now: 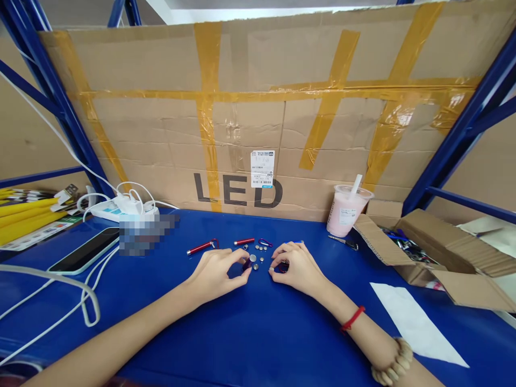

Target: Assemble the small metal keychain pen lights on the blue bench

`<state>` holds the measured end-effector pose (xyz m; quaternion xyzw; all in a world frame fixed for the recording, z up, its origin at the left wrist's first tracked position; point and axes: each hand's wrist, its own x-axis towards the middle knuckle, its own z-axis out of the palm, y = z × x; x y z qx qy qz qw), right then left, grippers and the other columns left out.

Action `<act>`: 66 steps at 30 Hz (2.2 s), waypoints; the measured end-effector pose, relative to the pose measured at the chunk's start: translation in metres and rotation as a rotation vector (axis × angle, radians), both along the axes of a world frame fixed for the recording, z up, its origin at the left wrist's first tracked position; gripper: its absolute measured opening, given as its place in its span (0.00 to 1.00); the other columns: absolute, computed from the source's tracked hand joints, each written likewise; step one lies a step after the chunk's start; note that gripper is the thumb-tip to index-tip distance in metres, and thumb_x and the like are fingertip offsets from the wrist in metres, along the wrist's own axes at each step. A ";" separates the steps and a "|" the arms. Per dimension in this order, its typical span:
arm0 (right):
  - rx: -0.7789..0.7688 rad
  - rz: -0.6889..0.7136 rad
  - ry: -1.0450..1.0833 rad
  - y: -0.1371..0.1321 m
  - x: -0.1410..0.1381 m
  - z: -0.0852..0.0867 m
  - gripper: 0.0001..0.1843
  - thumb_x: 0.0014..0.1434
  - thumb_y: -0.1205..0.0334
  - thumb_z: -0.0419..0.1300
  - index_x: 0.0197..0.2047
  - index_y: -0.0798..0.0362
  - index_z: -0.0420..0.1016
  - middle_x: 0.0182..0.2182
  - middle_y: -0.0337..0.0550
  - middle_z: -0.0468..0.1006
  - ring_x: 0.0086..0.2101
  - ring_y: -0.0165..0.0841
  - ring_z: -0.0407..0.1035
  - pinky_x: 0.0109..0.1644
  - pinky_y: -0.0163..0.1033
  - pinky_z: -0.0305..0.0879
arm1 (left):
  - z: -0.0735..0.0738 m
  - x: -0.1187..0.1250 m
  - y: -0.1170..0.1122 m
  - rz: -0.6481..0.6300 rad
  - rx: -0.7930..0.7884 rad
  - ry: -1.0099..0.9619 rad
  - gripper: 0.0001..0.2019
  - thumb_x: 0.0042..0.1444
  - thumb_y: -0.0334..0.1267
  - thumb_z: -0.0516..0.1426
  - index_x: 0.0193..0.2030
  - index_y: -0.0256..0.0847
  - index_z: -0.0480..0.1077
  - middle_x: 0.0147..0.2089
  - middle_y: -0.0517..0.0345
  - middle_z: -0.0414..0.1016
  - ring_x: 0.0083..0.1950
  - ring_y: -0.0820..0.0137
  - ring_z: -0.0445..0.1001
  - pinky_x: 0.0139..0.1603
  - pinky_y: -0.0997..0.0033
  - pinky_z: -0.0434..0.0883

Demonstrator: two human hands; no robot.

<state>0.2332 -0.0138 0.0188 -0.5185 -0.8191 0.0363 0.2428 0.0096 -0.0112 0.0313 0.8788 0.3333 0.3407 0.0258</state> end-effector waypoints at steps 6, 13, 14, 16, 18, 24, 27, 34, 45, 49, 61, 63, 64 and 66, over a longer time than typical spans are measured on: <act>0.271 0.145 0.174 -0.009 -0.013 0.006 0.01 0.48 0.63 0.63 0.28 0.49 0.75 0.33 0.33 0.74 0.35 0.27 0.67 0.46 0.41 0.54 | -0.009 -0.001 0.006 -0.003 0.108 0.094 0.07 0.56 0.38 0.52 0.37 0.40 0.68 0.31 0.65 0.75 0.31 0.72 0.74 0.30 0.74 0.63; 0.443 0.153 0.297 -0.020 -0.025 0.012 0.03 0.48 0.67 0.63 0.30 0.52 0.75 0.33 0.37 0.74 0.33 0.26 0.69 0.40 0.36 0.60 | -0.005 -0.003 0.007 -0.016 0.051 0.168 0.07 0.54 0.34 0.53 0.38 0.41 0.70 0.37 0.65 0.76 0.36 0.71 0.75 0.32 0.74 0.64; 0.465 0.155 0.300 -0.021 -0.026 0.013 0.02 0.49 0.67 0.63 0.30 0.53 0.75 0.33 0.38 0.74 0.33 0.26 0.69 0.39 0.36 0.61 | -0.005 -0.003 0.006 -0.017 0.038 0.177 0.07 0.54 0.35 0.52 0.38 0.41 0.70 0.37 0.65 0.76 0.36 0.71 0.75 0.32 0.74 0.65; 0.482 0.187 0.297 -0.022 -0.028 0.013 0.03 0.50 0.67 0.63 0.31 0.53 0.76 0.33 0.39 0.74 0.33 0.27 0.69 0.38 0.36 0.63 | -0.007 -0.001 0.004 -0.024 0.010 0.177 0.08 0.55 0.35 0.52 0.38 0.41 0.70 0.37 0.65 0.76 0.36 0.70 0.75 0.33 0.73 0.65; 0.473 0.239 0.301 -0.023 -0.029 0.013 0.04 0.51 0.67 0.62 0.33 0.54 0.76 0.33 0.42 0.74 0.33 0.27 0.69 0.37 0.35 0.65 | -0.009 0.002 0.001 -0.020 -0.036 0.142 0.08 0.54 0.36 0.52 0.39 0.42 0.70 0.37 0.65 0.76 0.37 0.70 0.75 0.33 0.74 0.65; 0.452 0.331 0.333 -0.019 -0.028 0.010 0.06 0.53 0.69 0.61 0.36 0.56 0.77 0.36 0.45 0.74 0.34 0.27 0.68 0.38 0.32 0.68 | -0.007 0.005 -0.003 0.032 -0.182 0.084 0.08 0.52 0.36 0.53 0.38 0.43 0.70 0.36 0.67 0.76 0.35 0.72 0.75 0.31 0.76 0.64; 0.438 0.345 0.333 -0.019 -0.028 0.010 0.07 0.55 0.70 0.59 0.36 0.55 0.78 0.38 0.46 0.73 0.32 0.25 0.67 0.36 0.31 0.68 | -0.007 0.005 -0.004 0.048 -0.228 0.082 0.07 0.53 0.36 0.53 0.38 0.44 0.70 0.37 0.68 0.76 0.38 0.72 0.75 0.33 0.76 0.64; 0.349 0.309 0.326 -0.021 -0.026 0.009 0.07 0.57 0.64 0.58 0.35 0.54 0.79 0.36 0.46 0.72 0.29 0.24 0.66 0.28 0.29 0.66 | -0.010 0.006 -0.004 0.062 -0.212 0.127 0.07 0.53 0.37 0.52 0.38 0.43 0.69 0.37 0.66 0.76 0.38 0.70 0.75 0.34 0.74 0.66; 0.295 0.296 0.045 -0.024 -0.019 0.011 0.10 0.61 0.59 0.54 0.35 0.54 0.74 0.43 0.44 0.70 0.32 0.22 0.68 0.28 0.25 0.63 | -0.014 0.007 -0.009 0.054 -0.184 0.191 0.08 0.55 0.36 0.51 0.39 0.42 0.69 0.36 0.62 0.75 0.38 0.68 0.75 0.35 0.73 0.66; 0.299 0.259 0.042 -0.023 -0.015 0.018 0.11 0.60 0.55 0.55 0.36 0.52 0.73 0.41 0.42 0.71 0.32 0.22 0.68 0.31 0.25 0.63 | -0.014 0.009 -0.009 0.061 -0.193 0.160 0.08 0.55 0.37 0.51 0.40 0.42 0.69 0.37 0.62 0.76 0.38 0.69 0.75 0.36 0.74 0.66; -0.059 -0.401 -0.133 0.001 0.020 0.014 0.17 0.50 0.42 0.58 0.27 0.45 0.79 0.27 0.38 0.76 0.28 0.31 0.69 0.21 0.30 0.51 | -0.007 0.006 -0.006 0.164 -0.079 0.128 0.13 0.55 0.39 0.50 0.46 0.43 0.69 0.39 0.60 0.76 0.37 0.67 0.75 0.31 0.74 0.67; -0.085 -0.406 -0.140 -0.001 0.017 0.014 0.15 0.49 0.44 0.59 0.27 0.44 0.79 0.27 0.37 0.76 0.28 0.32 0.69 0.22 0.31 0.51 | -0.007 0.006 -0.007 0.169 -0.074 0.130 0.14 0.55 0.38 0.50 0.47 0.43 0.68 0.37 0.60 0.76 0.36 0.67 0.75 0.31 0.74 0.67; -0.102 -0.405 -0.141 -0.001 0.015 0.013 0.13 0.49 0.46 0.59 0.27 0.43 0.79 0.27 0.36 0.76 0.29 0.32 0.69 0.23 0.31 0.51 | -0.007 0.006 -0.007 0.168 -0.073 0.127 0.14 0.54 0.38 0.51 0.47 0.43 0.68 0.37 0.60 0.76 0.36 0.67 0.75 0.31 0.74 0.67; -0.143 -0.402 -0.131 -0.002 0.012 0.012 0.10 0.49 0.48 0.59 0.28 0.41 0.79 0.27 0.35 0.76 0.30 0.32 0.70 0.24 0.31 0.52 | -0.007 0.005 -0.006 0.160 -0.069 0.114 0.14 0.54 0.38 0.51 0.46 0.43 0.68 0.37 0.62 0.76 0.36 0.67 0.75 0.30 0.74 0.67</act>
